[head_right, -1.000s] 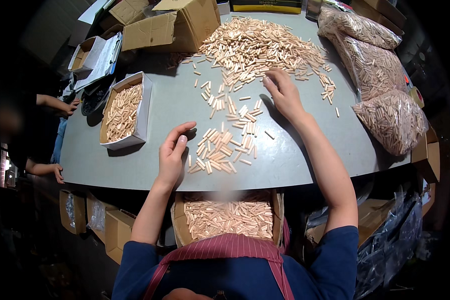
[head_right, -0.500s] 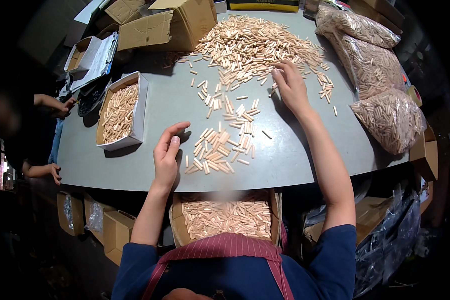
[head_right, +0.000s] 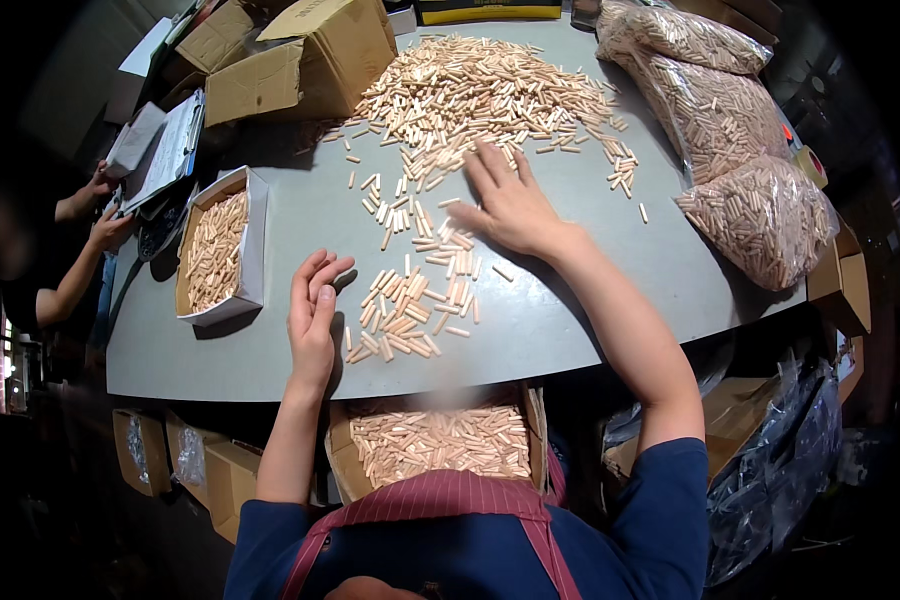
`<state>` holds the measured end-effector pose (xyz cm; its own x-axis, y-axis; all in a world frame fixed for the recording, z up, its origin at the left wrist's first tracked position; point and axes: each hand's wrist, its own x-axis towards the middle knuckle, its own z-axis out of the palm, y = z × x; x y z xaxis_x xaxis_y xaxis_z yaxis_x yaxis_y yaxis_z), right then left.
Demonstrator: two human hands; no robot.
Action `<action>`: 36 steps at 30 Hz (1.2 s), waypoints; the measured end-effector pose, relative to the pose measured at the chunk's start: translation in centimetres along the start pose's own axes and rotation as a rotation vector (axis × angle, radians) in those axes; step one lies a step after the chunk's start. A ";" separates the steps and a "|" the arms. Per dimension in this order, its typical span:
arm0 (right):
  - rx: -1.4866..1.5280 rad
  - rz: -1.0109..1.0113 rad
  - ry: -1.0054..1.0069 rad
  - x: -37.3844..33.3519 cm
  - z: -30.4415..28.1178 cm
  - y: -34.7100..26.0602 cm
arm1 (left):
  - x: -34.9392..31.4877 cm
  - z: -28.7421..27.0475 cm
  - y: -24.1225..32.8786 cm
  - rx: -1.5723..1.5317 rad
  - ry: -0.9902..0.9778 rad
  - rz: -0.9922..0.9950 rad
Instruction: The person sorts small, light-colored wooden sticks on a table, picking them up and placing them into a cardboard box. Another person is visible in the background handling plastic bags and other items.
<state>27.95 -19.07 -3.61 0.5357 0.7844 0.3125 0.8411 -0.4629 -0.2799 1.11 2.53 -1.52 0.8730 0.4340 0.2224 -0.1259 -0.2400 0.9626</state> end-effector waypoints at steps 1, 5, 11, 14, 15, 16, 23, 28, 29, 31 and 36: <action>-0.037 -0.026 -0.047 -0.2 -0.2 -0.7 | 0.0 0.0 -0.2 0.007 -0.005 0.019; -0.023 -0.154 -0.142 -0.9 -0.4 -2.3 | 0.1 0.0 0.0 0.039 -0.022 0.015; 0.753 -0.158 -0.180 -0.5 -1.5 -4.0 | -0.1 0.8 1.4 0.063 -0.072 -0.123; 1.244 0.042 -0.012 -0.2 -2.3 -3.2 | -0.2 1.4 2.5 0.235 -0.193 -0.059; 1.303 0.123 0.032 0.0 -2.5 -2.6 | 0.0 1.2 1.4 0.384 -0.270 0.091; 1.358 0.207 0.080 0.2 -2.8 -1.9 | 0.4 1.5 1.4 0.529 -0.348 0.245; 1.391 0.389 0.246 1.4 -0.7 2.2 | 0.2 2.1 2.2 0.982 -0.547 0.365; 1.325 0.347 0.221 0.8 -0.6 2.0 | -1.2 2.0 2.4 1.041 -0.556 0.369; 1.244 0.330 0.181 0.6 -1.1 1.6 | -1.5 2.0 2.5 1.046 -0.553 0.362; 1.077 0.145 0.119 0.7 -1.7 1.5 | -2.0 2.0 2.6 1.049 -0.541 0.353; 0.614 -0.120 -0.075 -0.3 -2.8 -0.6 | -2.2 2.0 2.7 1.043 -0.529 0.327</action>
<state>27.46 -20.19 -1.03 0.4149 0.8535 0.3153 0.6866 -0.0663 -0.7240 -0.19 -0.76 0.28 0.9862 -0.1275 0.1056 -0.1491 -0.9614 0.2314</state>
